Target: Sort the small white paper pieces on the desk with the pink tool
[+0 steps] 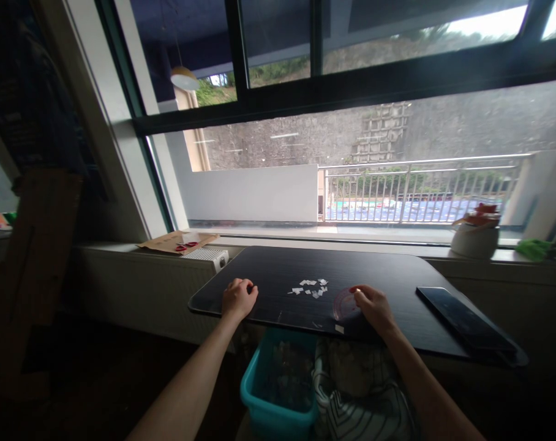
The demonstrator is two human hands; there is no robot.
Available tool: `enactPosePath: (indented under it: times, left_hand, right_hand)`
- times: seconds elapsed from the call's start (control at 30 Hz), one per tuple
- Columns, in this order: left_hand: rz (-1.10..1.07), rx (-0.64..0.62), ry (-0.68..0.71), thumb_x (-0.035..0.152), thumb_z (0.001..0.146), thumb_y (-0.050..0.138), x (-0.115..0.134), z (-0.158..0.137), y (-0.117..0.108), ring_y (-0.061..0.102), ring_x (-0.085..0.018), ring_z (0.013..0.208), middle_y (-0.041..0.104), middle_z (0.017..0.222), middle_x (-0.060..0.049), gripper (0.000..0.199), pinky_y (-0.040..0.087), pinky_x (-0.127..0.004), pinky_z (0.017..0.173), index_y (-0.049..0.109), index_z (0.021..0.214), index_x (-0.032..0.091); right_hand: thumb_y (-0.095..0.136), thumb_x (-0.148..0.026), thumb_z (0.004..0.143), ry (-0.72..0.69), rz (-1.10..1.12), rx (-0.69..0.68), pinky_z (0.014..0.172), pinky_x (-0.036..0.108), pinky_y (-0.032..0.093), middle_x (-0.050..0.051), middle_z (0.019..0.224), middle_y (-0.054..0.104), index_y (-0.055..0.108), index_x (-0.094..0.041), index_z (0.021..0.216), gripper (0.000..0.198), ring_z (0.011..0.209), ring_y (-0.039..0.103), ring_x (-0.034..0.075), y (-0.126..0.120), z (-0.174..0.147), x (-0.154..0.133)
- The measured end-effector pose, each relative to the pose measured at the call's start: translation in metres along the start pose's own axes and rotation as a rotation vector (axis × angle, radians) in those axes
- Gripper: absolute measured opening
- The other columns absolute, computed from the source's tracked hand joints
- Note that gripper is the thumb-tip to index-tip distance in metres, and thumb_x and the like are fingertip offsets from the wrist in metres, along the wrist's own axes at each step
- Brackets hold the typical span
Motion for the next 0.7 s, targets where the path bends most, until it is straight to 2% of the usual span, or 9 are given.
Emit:
enactPosePath:
  times: [0.2, 0.43, 0.7]
  left_hand:
    - [0.005, 0.005, -0.001, 0.035, 0.083, 0.05, 0.0, 0.0, 0.0, 0.058, -0.024, 0.095, 0.062, 0.097, -0.006, 0.02, 0.044, -0.034, 0.083, 0.065, 0.087, 0.022]
    - [-0.001, -0.009, 0.003, 0.035, 0.083, 0.05, 0.002, -0.001, -0.001, 0.059, -0.024, 0.094, 0.062, 0.097, -0.007, 0.02, 0.044, -0.034, 0.081, 0.065, 0.087, 0.022]
    - [-0.015, 0.005, 0.008, 0.034, 0.083, 0.05, 0.0, 0.0, 0.002, 0.058, -0.024, 0.094, 0.062, 0.097, -0.007, 0.02, 0.044, -0.035, 0.082, 0.065, 0.087, 0.021]
  right_hand:
    - [0.047, -0.03, 0.066, -0.018, 0.036, -0.085, 0.046, 0.023, 0.038, 0.0, 0.05, 0.061, 0.072, -0.016, 0.065, 0.029, 0.049, 0.055, 0.015, 0.008, -0.003, -0.008]
    - [0.047, -0.031, 0.069, -0.029, 0.047, -0.056, 0.047, 0.024, 0.038, 0.0, 0.05, 0.06, 0.072, -0.015, 0.071, 0.03, 0.048, 0.053, 0.015, 0.004, -0.004, -0.008]
    - [0.05, -0.037, 0.074, -0.067, -0.002, -0.021, 0.064, 0.029, 0.05, 0.006, 0.075, 0.072, 0.071, -0.013, 0.102, 0.042, 0.067, 0.066, 0.019, 0.012, 0.013, 0.005]
Point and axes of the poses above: each hand's wrist, its own z-axis towards the middle knuckle, its own y-axis out of the palm, x = y × z, the point moved 10 cm from there along z, towards the middle knuckle
